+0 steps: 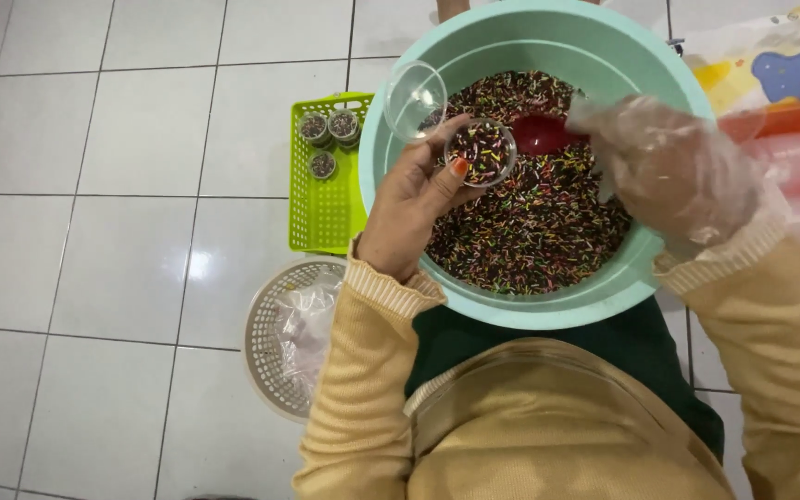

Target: Packaging sprinkles into small plastic cups by scooping them from a bowl, snapping on lids, and arranging the finished cups in a tray.

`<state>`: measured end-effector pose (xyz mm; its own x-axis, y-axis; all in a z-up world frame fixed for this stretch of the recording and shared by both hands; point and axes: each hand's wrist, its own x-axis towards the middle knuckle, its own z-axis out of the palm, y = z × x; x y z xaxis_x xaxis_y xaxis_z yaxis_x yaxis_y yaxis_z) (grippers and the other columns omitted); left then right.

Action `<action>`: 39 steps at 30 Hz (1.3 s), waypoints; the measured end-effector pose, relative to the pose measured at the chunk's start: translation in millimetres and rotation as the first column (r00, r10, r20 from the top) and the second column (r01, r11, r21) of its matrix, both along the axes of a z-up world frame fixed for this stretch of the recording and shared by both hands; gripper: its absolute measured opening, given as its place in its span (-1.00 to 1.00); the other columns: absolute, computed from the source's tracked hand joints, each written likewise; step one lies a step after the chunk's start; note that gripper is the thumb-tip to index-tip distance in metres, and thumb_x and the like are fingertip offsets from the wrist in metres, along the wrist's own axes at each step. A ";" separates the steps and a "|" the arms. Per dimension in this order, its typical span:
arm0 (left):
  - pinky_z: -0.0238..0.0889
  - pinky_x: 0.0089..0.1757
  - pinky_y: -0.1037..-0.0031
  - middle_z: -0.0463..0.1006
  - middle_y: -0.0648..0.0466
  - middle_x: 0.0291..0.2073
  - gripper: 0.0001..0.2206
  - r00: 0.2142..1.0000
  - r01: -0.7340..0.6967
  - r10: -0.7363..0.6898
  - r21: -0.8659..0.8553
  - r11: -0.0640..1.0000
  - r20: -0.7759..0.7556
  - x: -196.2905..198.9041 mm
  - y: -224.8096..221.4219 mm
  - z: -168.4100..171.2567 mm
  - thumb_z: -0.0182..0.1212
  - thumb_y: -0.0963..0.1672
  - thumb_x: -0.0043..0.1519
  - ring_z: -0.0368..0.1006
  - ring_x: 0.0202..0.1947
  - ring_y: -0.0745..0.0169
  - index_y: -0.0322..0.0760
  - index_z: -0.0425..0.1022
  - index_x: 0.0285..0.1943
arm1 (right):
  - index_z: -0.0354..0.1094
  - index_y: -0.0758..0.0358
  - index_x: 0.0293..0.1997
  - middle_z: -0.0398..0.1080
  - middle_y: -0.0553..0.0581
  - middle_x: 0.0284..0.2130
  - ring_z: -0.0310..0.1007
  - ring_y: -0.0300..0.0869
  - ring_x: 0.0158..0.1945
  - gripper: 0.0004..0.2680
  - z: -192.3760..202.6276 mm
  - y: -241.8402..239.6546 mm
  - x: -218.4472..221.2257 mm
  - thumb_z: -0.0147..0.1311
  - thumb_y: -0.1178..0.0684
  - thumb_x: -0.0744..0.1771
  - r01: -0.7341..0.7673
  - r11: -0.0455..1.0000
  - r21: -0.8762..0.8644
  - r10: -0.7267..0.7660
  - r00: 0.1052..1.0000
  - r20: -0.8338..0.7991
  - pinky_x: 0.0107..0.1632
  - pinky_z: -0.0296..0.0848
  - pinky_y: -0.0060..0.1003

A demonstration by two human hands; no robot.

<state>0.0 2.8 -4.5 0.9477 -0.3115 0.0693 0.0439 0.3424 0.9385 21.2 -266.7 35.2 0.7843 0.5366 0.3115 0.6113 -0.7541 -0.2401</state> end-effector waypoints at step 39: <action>0.52 0.06 0.00 0.30 -0.26 0.34 -0.56 0.996 0.094 -0.086 -0.337 0.937 0.039 3.3 -16.6 -23.9 0.24 -0.17 0.36 0.57 -0.01 -0.26 -0.61 0.29 0.34 | 0.24 0.12 0.38 0.50 0.39 -0.31 0.52 0.02 -0.27 -0.70 34.4 17.5 -17.2 -0.14 0.20 0.45 0.496 0.868 0.004 -0.306 0.541 -0.784 -0.24 0.61 -0.07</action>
<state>3.4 -13.9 -28.4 0.9138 -0.3496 0.2068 0.0689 0.6351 0.7693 4.0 -249.3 69.6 0.9021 0.1040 -0.4188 -0.2068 -0.7477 -0.6311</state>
